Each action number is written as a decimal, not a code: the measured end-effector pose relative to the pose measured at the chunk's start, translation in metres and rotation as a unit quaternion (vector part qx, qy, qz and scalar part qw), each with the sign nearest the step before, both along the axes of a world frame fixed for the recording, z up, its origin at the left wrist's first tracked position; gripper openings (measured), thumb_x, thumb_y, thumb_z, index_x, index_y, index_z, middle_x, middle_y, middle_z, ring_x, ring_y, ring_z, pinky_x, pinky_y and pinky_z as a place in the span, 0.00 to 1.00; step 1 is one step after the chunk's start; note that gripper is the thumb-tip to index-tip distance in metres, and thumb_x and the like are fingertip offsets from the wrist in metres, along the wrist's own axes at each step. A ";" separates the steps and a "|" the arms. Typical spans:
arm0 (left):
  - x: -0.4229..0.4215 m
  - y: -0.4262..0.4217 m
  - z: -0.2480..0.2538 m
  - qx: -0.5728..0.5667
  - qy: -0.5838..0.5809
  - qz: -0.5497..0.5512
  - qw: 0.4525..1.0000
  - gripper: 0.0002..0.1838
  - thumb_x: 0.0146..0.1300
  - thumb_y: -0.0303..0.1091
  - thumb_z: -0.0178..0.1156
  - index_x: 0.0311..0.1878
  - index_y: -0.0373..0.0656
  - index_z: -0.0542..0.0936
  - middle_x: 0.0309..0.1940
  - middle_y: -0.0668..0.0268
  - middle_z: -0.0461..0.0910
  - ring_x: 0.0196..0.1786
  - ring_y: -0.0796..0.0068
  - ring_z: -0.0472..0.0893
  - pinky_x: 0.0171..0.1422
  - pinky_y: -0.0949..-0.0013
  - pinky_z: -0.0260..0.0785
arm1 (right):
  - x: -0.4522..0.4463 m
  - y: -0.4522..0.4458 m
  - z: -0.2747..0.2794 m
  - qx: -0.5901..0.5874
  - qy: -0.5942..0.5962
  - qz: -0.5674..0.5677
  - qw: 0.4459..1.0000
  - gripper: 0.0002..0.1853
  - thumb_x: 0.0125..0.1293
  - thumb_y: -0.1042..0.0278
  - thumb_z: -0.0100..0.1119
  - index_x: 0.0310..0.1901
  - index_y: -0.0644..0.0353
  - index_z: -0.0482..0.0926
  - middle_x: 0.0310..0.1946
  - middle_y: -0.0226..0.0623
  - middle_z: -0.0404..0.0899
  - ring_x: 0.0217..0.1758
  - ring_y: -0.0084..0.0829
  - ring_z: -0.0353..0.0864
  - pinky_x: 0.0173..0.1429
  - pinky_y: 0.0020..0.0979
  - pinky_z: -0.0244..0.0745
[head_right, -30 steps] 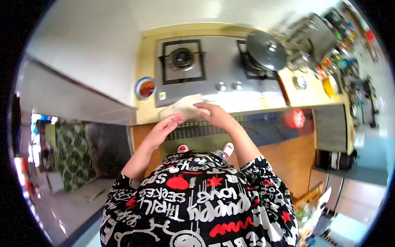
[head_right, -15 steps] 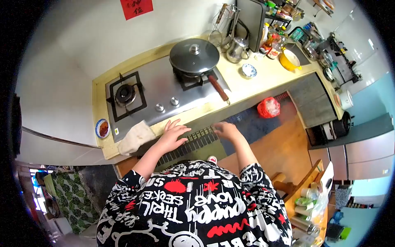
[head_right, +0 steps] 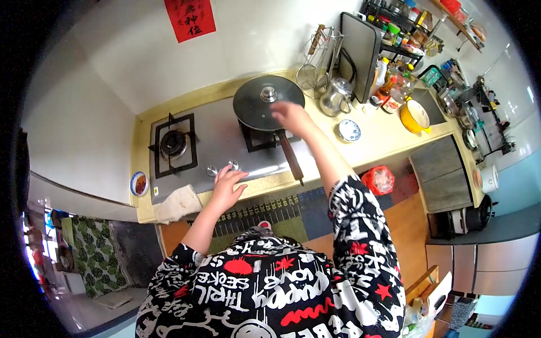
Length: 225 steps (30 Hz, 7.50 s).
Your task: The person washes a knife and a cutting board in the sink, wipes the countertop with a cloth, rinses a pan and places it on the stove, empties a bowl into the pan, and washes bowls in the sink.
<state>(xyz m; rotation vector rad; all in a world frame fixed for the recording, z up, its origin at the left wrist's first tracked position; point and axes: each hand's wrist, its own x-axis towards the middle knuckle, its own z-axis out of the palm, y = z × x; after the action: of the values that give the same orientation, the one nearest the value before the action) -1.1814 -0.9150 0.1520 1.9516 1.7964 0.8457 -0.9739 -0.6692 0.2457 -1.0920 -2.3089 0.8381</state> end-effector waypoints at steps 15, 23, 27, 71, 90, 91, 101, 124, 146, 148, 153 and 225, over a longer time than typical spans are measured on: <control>0.058 0.078 -0.017 -0.402 -0.502 -0.055 0.764 0.26 0.76 0.51 0.50 0.67 0.44 0.71 0.55 0.58 0.80 0.57 0.67 0.79 0.63 0.66 0.70 | -0.089 0.143 -0.031 0.181 -0.275 0.019 0.944 0.13 0.48 0.58 0.60 0.35 0.50 0.86 0.33 0.41 0.85 0.40 0.46 0.85 0.46 0.42 0.81; 0.132 0.100 -0.028 -0.393 -0.519 -0.116 0.751 0.25 0.73 0.41 0.58 0.67 0.43 0.63 0.54 0.62 0.78 0.53 0.73 0.79 0.53 0.71 0.73 | -0.038 0.117 0.025 0.128 -0.184 0.013 0.975 0.18 0.48 0.57 0.66 0.41 0.52 0.86 0.38 0.43 0.86 0.44 0.46 0.85 0.51 0.39 0.80; 0.127 0.103 -0.023 -0.402 -0.554 0.096 0.723 0.32 0.70 0.49 0.61 0.68 0.43 0.62 0.43 0.70 0.77 0.32 0.83 0.73 0.41 0.78 0.72 | 0.065 0.080 0.088 0.091 -0.111 0.016 0.990 0.23 0.46 0.53 0.70 0.46 0.52 0.86 0.37 0.44 0.86 0.43 0.44 0.86 0.51 0.38 0.80; 0.165 0.130 0.009 -0.260 -0.577 0.189 0.751 0.15 0.65 0.35 0.65 0.38 0.49 0.65 0.18 0.78 0.64 0.17 0.85 0.64 0.21 0.77 0.59 | 0.425 0.043 -0.129 0.095 -0.091 -0.313 0.940 0.23 0.64 0.62 0.65 0.60 0.56 0.77 0.61 0.55 0.72 0.65 0.53 0.72 0.67 0.44 0.68; 0.457 0.110 0.164 -0.418 -0.447 -0.139 0.778 0.15 0.60 0.22 0.65 0.41 0.43 0.66 0.19 0.74 0.68 0.13 0.84 0.67 0.17 0.78 0.60 | 0.722 -0.071 -0.049 0.079 0.051 -0.398 0.912 0.24 0.63 0.70 0.65 0.62 0.53 0.76 0.57 0.43 0.75 0.47 0.34 0.82 0.54 0.33 0.78; 0.489 0.118 0.162 -0.425 -0.459 -0.145 0.766 0.14 0.61 0.24 0.65 0.40 0.43 0.66 0.18 0.75 0.67 0.13 0.84 0.66 0.16 0.78 0.59 | 0.746 -0.074 -0.046 0.062 0.067 -0.404 0.910 0.24 0.64 0.70 0.65 0.62 0.52 0.76 0.58 0.44 0.74 0.47 0.36 0.81 0.56 0.34 0.78; 0.726 0.272 0.112 -0.533 -0.452 -0.217 0.682 0.16 0.61 0.25 0.65 0.42 0.46 0.65 0.18 0.73 0.67 0.15 0.80 0.68 0.20 0.74 0.62 | 0.959 0.028 -0.067 0.029 0.140 -0.444 0.885 0.18 0.69 0.69 0.62 0.59 0.55 0.78 0.50 0.39 0.77 0.46 0.29 0.81 0.53 0.29 0.77; 1.059 0.646 0.026 -0.503 -0.485 0.027 0.716 0.13 0.61 0.29 0.65 0.44 0.40 0.70 0.20 0.72 0.71 0.19 0.84 0.71 0.22 0.77 0.65 | 1.146 0.769 -0.126 0.031 0.034 -0.067 0.997 0.16 0.72 0.63 0.50 0.53 0.61 0.81 0.51 0.52 0.82 0.56 0.46 0.81 0.60 0.37 0.73; 1.162 0.696 0.010 -0.464 -0.594 0.147 0.641 0.21 0.59 0.21 0.61 0.55 0.41 0.68 0.31 0.67 0.76 0.21 0.83 0.72 0.26 0.77 0.64 | 1.014 0.970 -0.167 0.082 0.013 0.224 0.971 0.23 0.78 0.57 0.46 0.66 0.64 0.69 0.64 0.45 0.74 0.71 0.36 0.69 0.74 0.31 0.59; 1.167 0.694 0.002 -0.471 -0.579 0.143 0.650 0.21 0.59 0.22 0.62 0.54 0.41 0.68 0.30 0.68 0.75 0.21 0.83 0.71 0.26 0.78 0.64 | 1.012 0.968 -0.158 0.070 -0.011 0.217 0.974 0.24 0.78 0.54 0.46 0.65 0.62 0.70 0.63 0.45 0.74 0.70 0.38 0.69 0.73 0.31 0.59; 1.174 0.684 -0.003 -0.479 -0.564 0.152 0.655 0.19 0.60 0.25 0.64 0.52 0.43 0.69 0.25 0.72 0.72 0.20 0.84 0.70 0.24 0.77 0.64 | 1.008 0.972 -0.157 0.067 -0.040 0.224 0.971 0.24 0.75 0.56 0.46 0.64 0.63 0.71 0.63 0.48 0.74 0.69 0.43 0.70 0.72 0.36 0.61; 1.186 0.651 -0.002 -0.427 -0.561 0.121 0.699 0.13 0.57 0.28 0.61 0.43 0.43 0.70 0.28 0.69 0.79 0.21 0.84 0.73 0.24 0.77 0.66 | 0.995 1.015 -0.210 0.090 -0.091 0.213 0.969 0.23 0.78 0.60 0.40 0.65 0.67 0.70 0.65 0.54 0.71 0.70 0.49 0.69 0.73 0.34 0.61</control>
<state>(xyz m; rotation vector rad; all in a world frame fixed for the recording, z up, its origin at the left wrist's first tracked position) 0.0047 -0.2640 0.1503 0.3550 1.2184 0.7585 0.0214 0.3456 0.0359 -0.6236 -2.7667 0.6768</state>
